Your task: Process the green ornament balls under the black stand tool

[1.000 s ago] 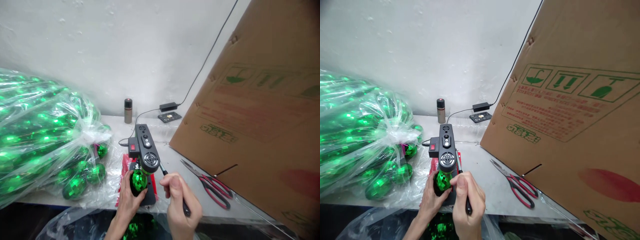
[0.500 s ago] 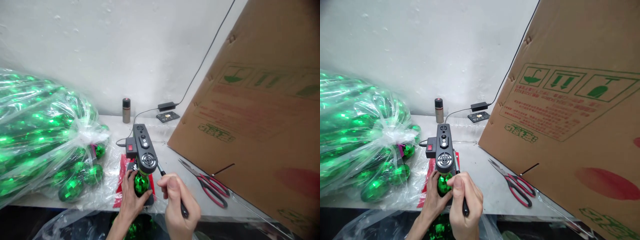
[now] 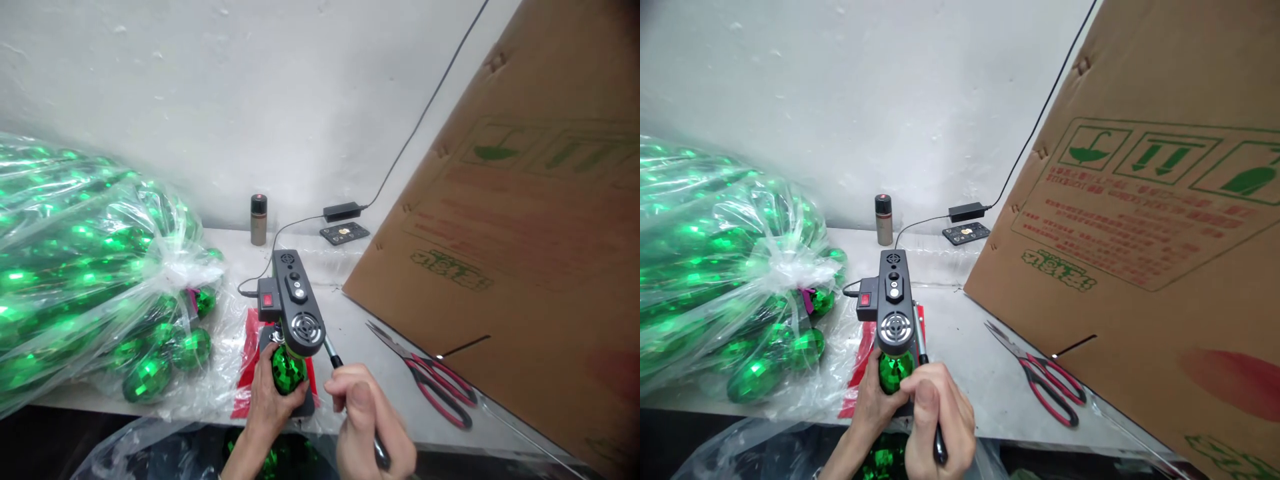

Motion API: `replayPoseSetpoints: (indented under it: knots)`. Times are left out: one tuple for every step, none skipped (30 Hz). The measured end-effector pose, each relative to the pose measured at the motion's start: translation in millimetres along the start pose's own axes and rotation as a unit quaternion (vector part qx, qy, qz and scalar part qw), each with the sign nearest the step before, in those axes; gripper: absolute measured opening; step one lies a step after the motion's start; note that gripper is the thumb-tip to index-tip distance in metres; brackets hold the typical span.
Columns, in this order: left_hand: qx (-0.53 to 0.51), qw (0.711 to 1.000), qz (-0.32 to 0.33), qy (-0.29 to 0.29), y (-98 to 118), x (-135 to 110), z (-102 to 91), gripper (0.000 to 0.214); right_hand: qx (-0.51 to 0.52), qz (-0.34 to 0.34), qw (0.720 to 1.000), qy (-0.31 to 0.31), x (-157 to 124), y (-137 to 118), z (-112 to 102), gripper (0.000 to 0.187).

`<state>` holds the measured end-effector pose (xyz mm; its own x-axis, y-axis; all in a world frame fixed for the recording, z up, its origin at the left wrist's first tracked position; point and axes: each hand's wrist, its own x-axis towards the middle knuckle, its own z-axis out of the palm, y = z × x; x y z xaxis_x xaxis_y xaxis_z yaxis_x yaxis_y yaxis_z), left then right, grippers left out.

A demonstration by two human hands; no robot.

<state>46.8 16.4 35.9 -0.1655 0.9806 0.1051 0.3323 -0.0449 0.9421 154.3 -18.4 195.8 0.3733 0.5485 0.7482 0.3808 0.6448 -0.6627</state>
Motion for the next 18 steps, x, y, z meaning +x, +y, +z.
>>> replayPoseSetpoints:
  knots:
    - [0.0, 1.0, -0.001, -0.002, 0, 0, -0.3, 0.08, 0.002, -0.008, 1.0, 0.006, -2, 2, 1, 0.033]
    - [-0.001, 1.0, -0.001, -0.004, 0, 0, -0.6, 0.08, 0.004, -0.018, 1.0, 0.012, -4, 5, 2, 0.033]
    - [-0.001, 1.0, -0.001, -0.005, 0, 0, -0.7, 0.08, 0.005, -0.028, 0.999, 0.019, -6, 7, 3, 0.033]
    - [-0.001, 1.0, -0.001, -0.004, 0, 0, -0.8, 0.08, 0.007, -0.036, 0.999, 0.026, -8, 10, 4, 0.033]
    - [-0.002, 1.0, 0.0, -0.002, 0, 0, -0.7, 0.08, 0.009, -0.043, 0.998, 0.032, -9, 12, 5, 0.033]
    - [-0.003, 1.0, 0.0, 0.001, 0, 0, -0.5, 0.08, 0.013, -0.05, 0.998, 0.039, -11, 13, 6, 0.033]
    - [-0.004, 1.0, 0.001, 0.004, 0, 0, -0.3, 0.08, 0.016, -0.054, 0.997, 0.045, -13, 14, 7, 0.034]
    - [-0.006, 1.0, 0.003, 0.007, 0, 0, 0.0, 0.08, 0.019, -0.054, 0.997, 0.049, -14, 15, 8, 0.035]
    - [-0.006, 1.0, 0.005, 0.009, -1, 0, 0.4, 0.08, 0.02, -0.054, 0.997, 0.052, -15, 16, 9, 0.035]
    - [-0.006, 1.0, 0.007, 0.01, -1, 0, 0.7, 0.08, 0.02, -0.054, 0.997, 0.055, -15, 16, 9, 0.036]
    - [-0.004, 1.0, 0.009, 0.009, -1, 0, 0.9, 0.08, 0.019, -0.055, 0.997, 0.057, -15, 17, 10, 0.036]
    - [-0.001, 1.0, 0.01, 0.007, -2, 0, 1.1, 0.08, 0.017, -0.054, 0.997, 0.057, -15, 17, 10, 0.036]
    - [0.001, 1.0, 0.011, 0.005, -2, 0, 1.1, 0.08, 0.016, -0.055, 0.997, 0.057, -14, 18, 10, 0.037]
    - [0.004, 1.0, 0.01, 0.005, -3, -1, 0.9, 0.081, 0.014, -0.058, 0.997, 0.058, -14, 19, 10, 0.037]
    - [0.006, 1.0, 0.009, 0.005, -4, -1, 0.5, 0.081, 0.012, -0.062, 0.996, 0.058, -13, 20, 10, 0.038]
    - [0.008, 1.0, 0.007, 0.003, -5, -1, 0.0, 0.081, 0.007, -0.068, 0.996, 0.06, -13, 21, 10, 0.039]
    - [0.009, 1.0, 0.006, -0.002, -6, -1, -0.7, 0.081, 0.0, -0.075, 0.995, 0.065, -14, 22, 10, 0.039]
    - [0.01, 1.0, 0.005, -0.01, -7, -1, -1.6, 0.082, -0.009, -0.083, 0.994, 0.071, -14, 24, 10, 0.04]
